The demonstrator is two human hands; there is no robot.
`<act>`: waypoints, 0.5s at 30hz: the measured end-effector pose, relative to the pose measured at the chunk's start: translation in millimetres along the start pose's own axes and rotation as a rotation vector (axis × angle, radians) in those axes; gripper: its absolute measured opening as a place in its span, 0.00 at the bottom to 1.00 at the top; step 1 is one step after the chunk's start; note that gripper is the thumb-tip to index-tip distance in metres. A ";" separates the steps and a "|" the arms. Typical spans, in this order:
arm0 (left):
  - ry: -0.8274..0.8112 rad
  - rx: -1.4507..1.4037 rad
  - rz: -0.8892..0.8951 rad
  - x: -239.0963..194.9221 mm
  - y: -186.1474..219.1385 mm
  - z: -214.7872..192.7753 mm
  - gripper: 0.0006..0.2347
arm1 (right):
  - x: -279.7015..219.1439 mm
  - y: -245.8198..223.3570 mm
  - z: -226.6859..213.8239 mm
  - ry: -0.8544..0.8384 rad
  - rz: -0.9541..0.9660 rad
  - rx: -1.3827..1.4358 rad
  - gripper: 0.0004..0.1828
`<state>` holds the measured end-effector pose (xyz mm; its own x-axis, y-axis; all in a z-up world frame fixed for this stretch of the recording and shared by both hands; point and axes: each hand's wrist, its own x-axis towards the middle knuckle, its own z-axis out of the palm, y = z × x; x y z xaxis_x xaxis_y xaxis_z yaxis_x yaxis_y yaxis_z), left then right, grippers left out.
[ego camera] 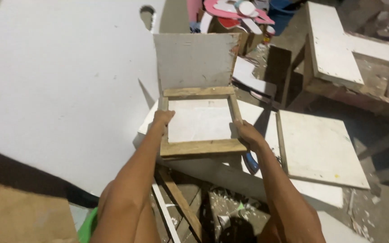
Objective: Assembling a wooden box by aligning panels and fastening them with a power drill and screws.
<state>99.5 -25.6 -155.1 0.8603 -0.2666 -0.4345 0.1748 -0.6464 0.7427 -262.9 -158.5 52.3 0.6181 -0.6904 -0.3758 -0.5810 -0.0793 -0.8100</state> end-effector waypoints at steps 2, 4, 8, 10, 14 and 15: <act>-0.052 -0.112 0.080 -23.1 14.1 -8.6 0.30 | -30.1 -19.4 0.5 0.024 0.053 -0.047 0.37; -0.079 -0.086 0.107 -71.3 29.5 -24.5 0.32 | -20.3 -11.4 -4.7 0.015 0.045 -0.076 0.37; -0.027 0.074 0.129 -60.1 25.6 -12.3 0.30 | 5.5 5.3 -10.7 -0.019 -0.039 -0.249 0.38; 0.001 0.029 0.125 -103.7 45.8 -23.5 0.30 | 13.9 11.2 -14.0 -0.043 -0.040 -0.275 0.39; -0.011 0.085 0.178 -94.3 38.8 -20.3 0.28 | 27.6 25.6 -7.3 -0.041 -0.038 -0.260 0.41; -0.009 0.086 0.164 -97.4 34.9 -23.7 0.28 | 22.7 22.4 -4.0 -0.055 -0.034 -0.264 0.41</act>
<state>33.1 -5.3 -74.7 0.8697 -0.3793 -0.3158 -0.0094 -0.6524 0.7578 -264.1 -178.8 27.5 0.6631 -0.6450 -0.3799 -0.6730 -0.2915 -0.6798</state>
